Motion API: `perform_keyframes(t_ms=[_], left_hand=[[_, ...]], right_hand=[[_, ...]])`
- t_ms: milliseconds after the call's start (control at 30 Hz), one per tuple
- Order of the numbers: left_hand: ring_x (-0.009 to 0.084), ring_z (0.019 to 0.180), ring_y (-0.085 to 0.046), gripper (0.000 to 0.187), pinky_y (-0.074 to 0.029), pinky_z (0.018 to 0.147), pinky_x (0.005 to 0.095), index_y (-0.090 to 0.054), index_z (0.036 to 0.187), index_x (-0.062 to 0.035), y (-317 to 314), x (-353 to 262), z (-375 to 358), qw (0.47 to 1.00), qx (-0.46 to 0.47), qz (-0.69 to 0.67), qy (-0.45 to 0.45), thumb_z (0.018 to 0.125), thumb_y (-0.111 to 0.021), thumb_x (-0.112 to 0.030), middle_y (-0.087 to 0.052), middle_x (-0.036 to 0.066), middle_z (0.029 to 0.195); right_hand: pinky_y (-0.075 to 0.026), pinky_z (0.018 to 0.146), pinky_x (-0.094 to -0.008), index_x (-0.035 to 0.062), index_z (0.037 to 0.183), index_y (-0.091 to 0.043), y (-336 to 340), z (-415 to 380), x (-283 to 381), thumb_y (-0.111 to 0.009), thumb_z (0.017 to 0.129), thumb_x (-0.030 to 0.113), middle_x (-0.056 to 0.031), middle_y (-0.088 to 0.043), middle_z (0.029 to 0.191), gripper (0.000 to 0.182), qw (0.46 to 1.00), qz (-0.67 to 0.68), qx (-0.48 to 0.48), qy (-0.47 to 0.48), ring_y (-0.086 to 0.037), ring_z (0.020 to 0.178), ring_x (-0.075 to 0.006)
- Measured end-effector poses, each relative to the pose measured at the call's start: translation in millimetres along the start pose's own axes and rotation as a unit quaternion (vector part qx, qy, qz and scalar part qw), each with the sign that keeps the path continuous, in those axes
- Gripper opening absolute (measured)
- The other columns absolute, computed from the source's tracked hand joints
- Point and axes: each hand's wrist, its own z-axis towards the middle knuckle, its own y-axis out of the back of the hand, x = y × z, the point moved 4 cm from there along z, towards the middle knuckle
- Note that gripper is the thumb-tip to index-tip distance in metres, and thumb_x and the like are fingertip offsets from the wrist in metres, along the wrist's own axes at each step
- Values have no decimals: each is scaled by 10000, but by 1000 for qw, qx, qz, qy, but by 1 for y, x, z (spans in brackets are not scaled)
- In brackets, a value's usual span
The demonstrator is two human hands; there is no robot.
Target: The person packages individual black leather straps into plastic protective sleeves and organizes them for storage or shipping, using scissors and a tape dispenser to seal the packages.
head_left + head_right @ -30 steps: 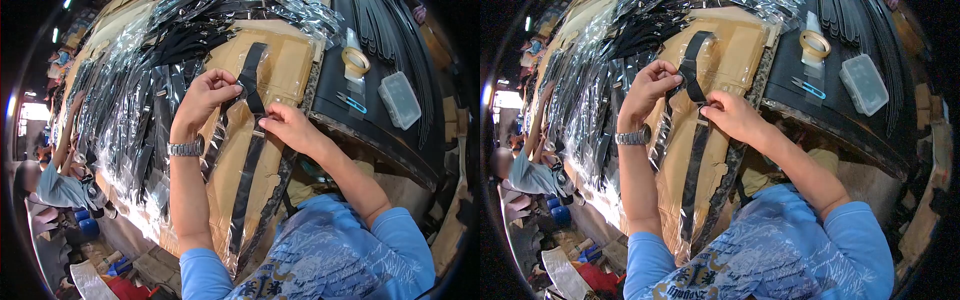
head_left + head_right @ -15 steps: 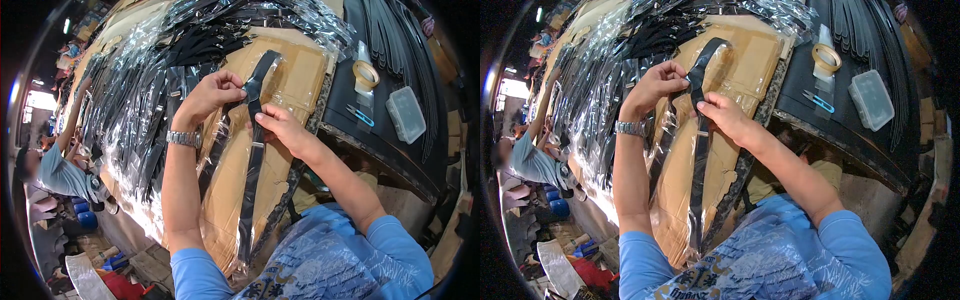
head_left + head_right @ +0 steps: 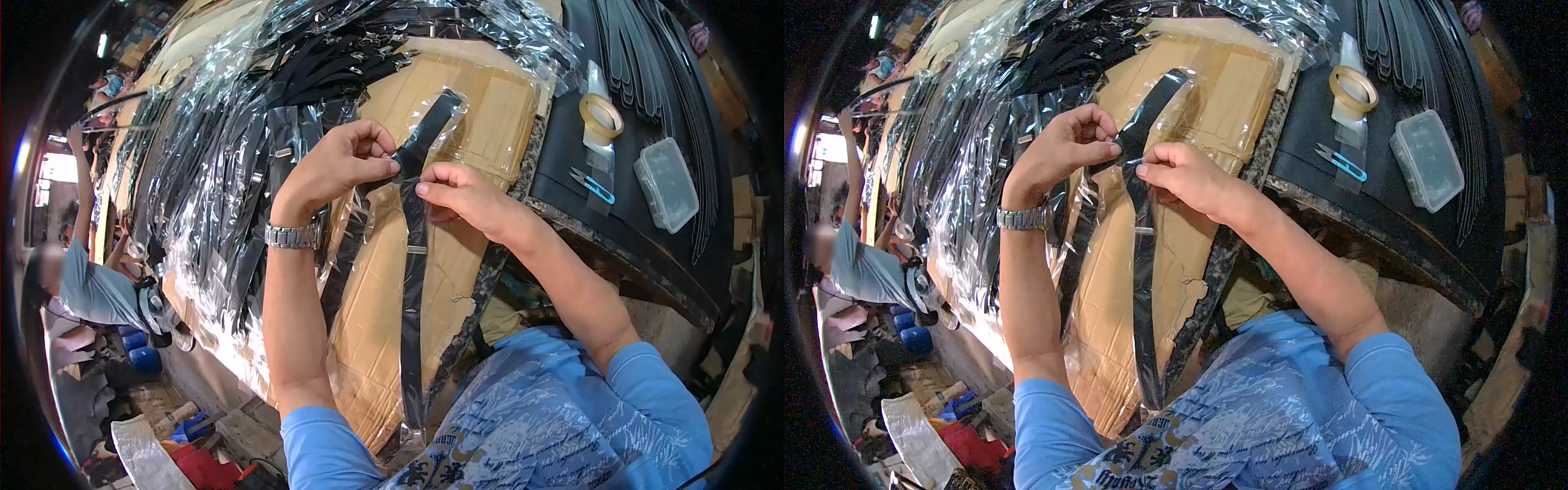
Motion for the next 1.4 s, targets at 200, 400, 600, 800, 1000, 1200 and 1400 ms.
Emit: perform_keyframes(t_ms=[200, 400, 600, 800, 1000, 1200, 1400], left_hand=[[39, 782, -565, 220, -473, 719, 194, -594, 985, -49, -9, 7, -8, 998, -40, -45, 0, 817, -732, -19, -598, -40, 869], [33, 804, -552, 212, -446, 714, 185, -583, 985, -56, -24, 20, -13, 992, -97, -83, -13, 825, -715, -15, -570, -47, 874], [46, 793, -578, 234, -465, 703, 198, -569, 1002, -51, -26, 22, -13, 989, -113, -93, -34, 823, -714, -13, -587, -23, 906], [92, 774, -633, 322, -515, 682, 220, -543, 1048, -4, -33, 19, -13, 985, -97, -140, -18, 795, -743, 18, -607, 45, 964], [104, 773, -635, 338, -510, 665, 223, -532, 1060, 4, -35, 19, -9, 978, -101, -178, -35, 791, -733, 35, -598, 53, 957], [98, 765, -633, 330, -498, 644, 219, -533, 1056, 3, -36, 16, -9, 978, -108, -173, -40, 793, -729, 34, -603, 42, 943], [88, 735, -645, 324, -516, 642, 213, -542, 1040, -43, -33, 18, -9, 980, -115, -154, -52, 794, -742, 24, -598, 6, 929]], right_hand=[[-418, 571, -227, 49, 901, -623, -2, 0, 1, -638, 941, 192, 27, -579, 738, 150, 999, 26, -25, -2, -516, 637, -62], [-386, 519, -224, 53, 858, -598, 1, 2, -1, -654, 932, 197, 23, -560, 700, 171, 998, -1, -69, 14, -493, 582, -58], [-391, 501, -226, 31, 866, -590, -2, 1, 3, -636, 942, 189, 18, -559, 695, 182, 995, -28, -86, 34, -502, 570, -60], [-416, 497, -233, 17, 891, -602, 8, 5, 1, -618, 945, 180, -4, -590, 707, 173, 992, -65, -80, 72, -540, 587, -70], [-434, 535, -233, -5, 1137, -561, 5, -6, 7, -645, 918, 130, -18, -617, 794, 271, 994, -21, -63, 82, -568, 662, -77], [-499, 634, -246, 9, 1199, -547, 9, -16, 3, -656, 933, 164, -11, -609, 880, 327, 996, 14, -68, 62, -589, 774, -85], [-442, 530, -238, 26, 994, -617, 10, -18, 1, -655, 935, 222, -17, -604, 763, 209, 995, 7, -93, 19, -563, 665, -77]])
